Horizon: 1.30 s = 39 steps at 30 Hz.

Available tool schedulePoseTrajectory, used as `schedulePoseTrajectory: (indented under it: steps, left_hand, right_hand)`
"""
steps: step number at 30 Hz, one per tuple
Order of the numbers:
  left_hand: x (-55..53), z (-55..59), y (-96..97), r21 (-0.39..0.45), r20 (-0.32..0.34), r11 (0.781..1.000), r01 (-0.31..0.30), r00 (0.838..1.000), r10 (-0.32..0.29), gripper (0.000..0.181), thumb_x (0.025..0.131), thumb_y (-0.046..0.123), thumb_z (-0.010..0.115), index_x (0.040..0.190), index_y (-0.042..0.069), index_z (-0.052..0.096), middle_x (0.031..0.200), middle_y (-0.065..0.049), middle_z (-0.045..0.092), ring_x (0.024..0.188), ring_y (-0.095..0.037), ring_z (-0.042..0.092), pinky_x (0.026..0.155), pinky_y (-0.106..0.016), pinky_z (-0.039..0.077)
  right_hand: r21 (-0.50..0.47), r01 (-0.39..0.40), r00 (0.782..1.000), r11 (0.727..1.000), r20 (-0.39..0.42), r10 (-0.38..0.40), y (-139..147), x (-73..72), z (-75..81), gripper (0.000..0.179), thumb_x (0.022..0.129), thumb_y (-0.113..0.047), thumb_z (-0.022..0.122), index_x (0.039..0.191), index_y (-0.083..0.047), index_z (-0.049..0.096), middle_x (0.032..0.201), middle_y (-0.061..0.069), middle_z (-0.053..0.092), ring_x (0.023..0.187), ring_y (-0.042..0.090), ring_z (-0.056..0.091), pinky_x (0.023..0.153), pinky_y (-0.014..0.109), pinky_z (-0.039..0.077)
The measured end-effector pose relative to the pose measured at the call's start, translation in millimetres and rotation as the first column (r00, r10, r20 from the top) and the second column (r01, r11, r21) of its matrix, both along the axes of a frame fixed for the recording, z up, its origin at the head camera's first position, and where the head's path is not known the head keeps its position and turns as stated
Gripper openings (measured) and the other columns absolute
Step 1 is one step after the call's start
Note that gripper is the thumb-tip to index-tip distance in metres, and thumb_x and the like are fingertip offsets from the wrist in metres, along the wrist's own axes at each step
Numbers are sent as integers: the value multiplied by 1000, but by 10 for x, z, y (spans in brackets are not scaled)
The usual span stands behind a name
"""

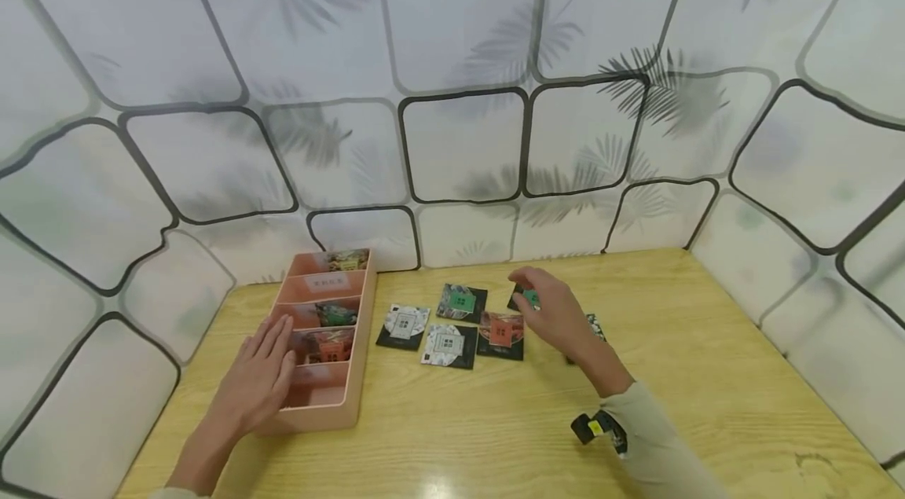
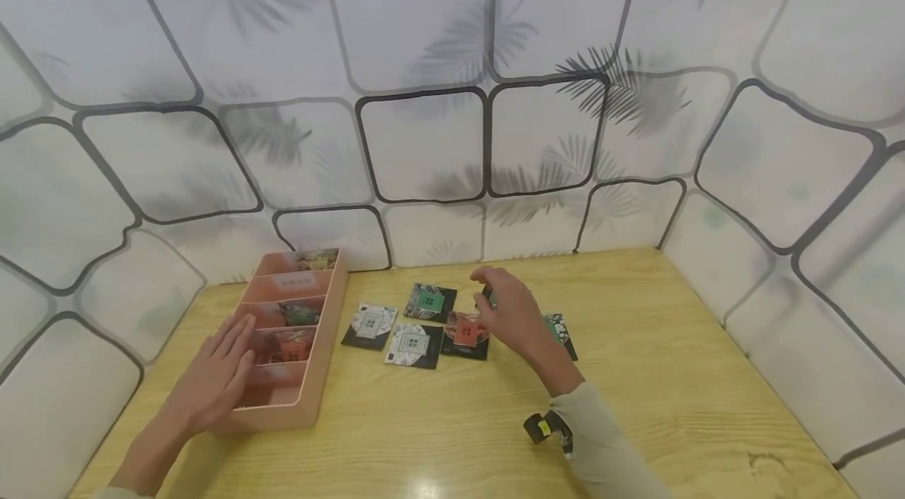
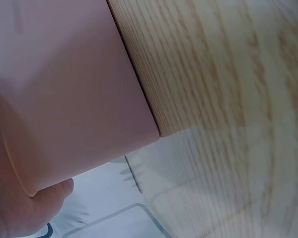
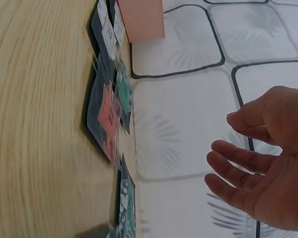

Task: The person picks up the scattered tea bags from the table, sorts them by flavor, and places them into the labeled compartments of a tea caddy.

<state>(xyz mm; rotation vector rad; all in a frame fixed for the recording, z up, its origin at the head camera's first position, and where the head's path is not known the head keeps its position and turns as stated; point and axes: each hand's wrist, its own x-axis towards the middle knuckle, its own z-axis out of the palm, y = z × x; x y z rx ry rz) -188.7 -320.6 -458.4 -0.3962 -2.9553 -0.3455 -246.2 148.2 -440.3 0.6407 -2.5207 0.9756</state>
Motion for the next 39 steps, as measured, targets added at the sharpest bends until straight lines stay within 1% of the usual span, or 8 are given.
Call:
schedulePoseTrajectory:
  steps: [6, 11, 14, 19, 24, 29, 35, 39]
  left_hand:
    - [8, -9, -4, -8, 0, 1000, -3, 1000, 3, 57, 111, 23, 36, 157, -11, 28, 162, -30, 27, 152, -48, 17, 118, -66, 19]
    - [3, -3, 8, -7, -2, 1000, 5, 1000, -5, 57, 111, 23, 36, 157, -11, 28, 162, -30, 27, 152, -48, 18, 118, -66, 19]
    - [3, 1, 19, -4, -3, 1000, 1, 1000, -1, 57, 111, 23, 36, 157, -11, 28, 162, -30, 27, 152, -48, 18, 118, -66, 19]
    - [6, 4, 17, 0, 3, 1000, -4, 1000, 4, 57, 111, 22, 36, 157, -11, 28, 162, -30, 26, 152, -48, 17, 117, -66, 20]
    - [-6, -3, 1, -1, 19, 1000, 0, 1000, 0, 58, 112, 24, 35, 157, -11, 27, 162, -31, 26, 152, -47, 17, 118, -65, 19]
    - [0, -8, -14, -3, 12, 1000, 5, 1000, -5, 57, 112, 23, 34, 157, -12, 27, 162, -31, 26, 152, -47, 16, 118, -64, 19]
    - [7, -2, -13, -9, -2, 1000, 8, 1000, -8, 57, 112, 23, 35, 156, -12, 27, 161, -32, 27, 152, -48, 18, 118, -65, 20]
    - [-4, -1, 7, -16, -4, 1000, 10, 1000, -10, 57, 112, 23, 35, 156, -12, 27, 161, -31, 27, 151, -48, 18, 117, -66, 21]
  right_hand:
    - [26, 61, 993, 998, 97, -63, 173, 34, -36, 26, 100, -9, 67, 125, -5, 65, 122, 15, 67, 110, 36, 64, 89, 53, 55]
    - [37, 90, 987, 995, 129, -94, 327, 65, -53, 29, 99, -7, 66, 127, -1, 63, 124, 18, 65, 110, 41, 62, 87, 57, 53]
    - [44, 110, 982, 993, 147, -115, 413, 62, -59, 30, 100, -7, 65, 129, 0, 61, 127, 21, 63, 112, 44, 61, 88, 58, 52]
    - [79, 154, 967, 985, 193, -167, 547, 43, -76, 36, 101, -12, 64, 134, 0, 58, 132, 25, 59, 117, 46, 58, 90, 61, 51]
    - [102, 172, 946, 980, 258, -194, 653, 52, -82, 39, 102, -14, 63, 136, 3, 55, 132, 31, 55, 118, 50, 56, 89, 63, 50]
    - [151, 170, 915, 974, 342, -213, 755, 68, -116, 43, 102, -15, 63, 138, 5, 53, 132, 36, 52, 116, 51, 55, 85, 61, 51]
    - [229, 180, 864, 957, 428, -265, 852, 73, -176, 48, 102, -21, 63, 140, 6, 51, 130, 40, 48, 102, 44, 58, 77, 55, 50]
    - [279, 173, 827, 945, 480, -293, 887, 96, -229, 54, 100, -26, 67, 140, 5, 50, 128, 41, 46, 96, 43, 60, 77, 56, 51]
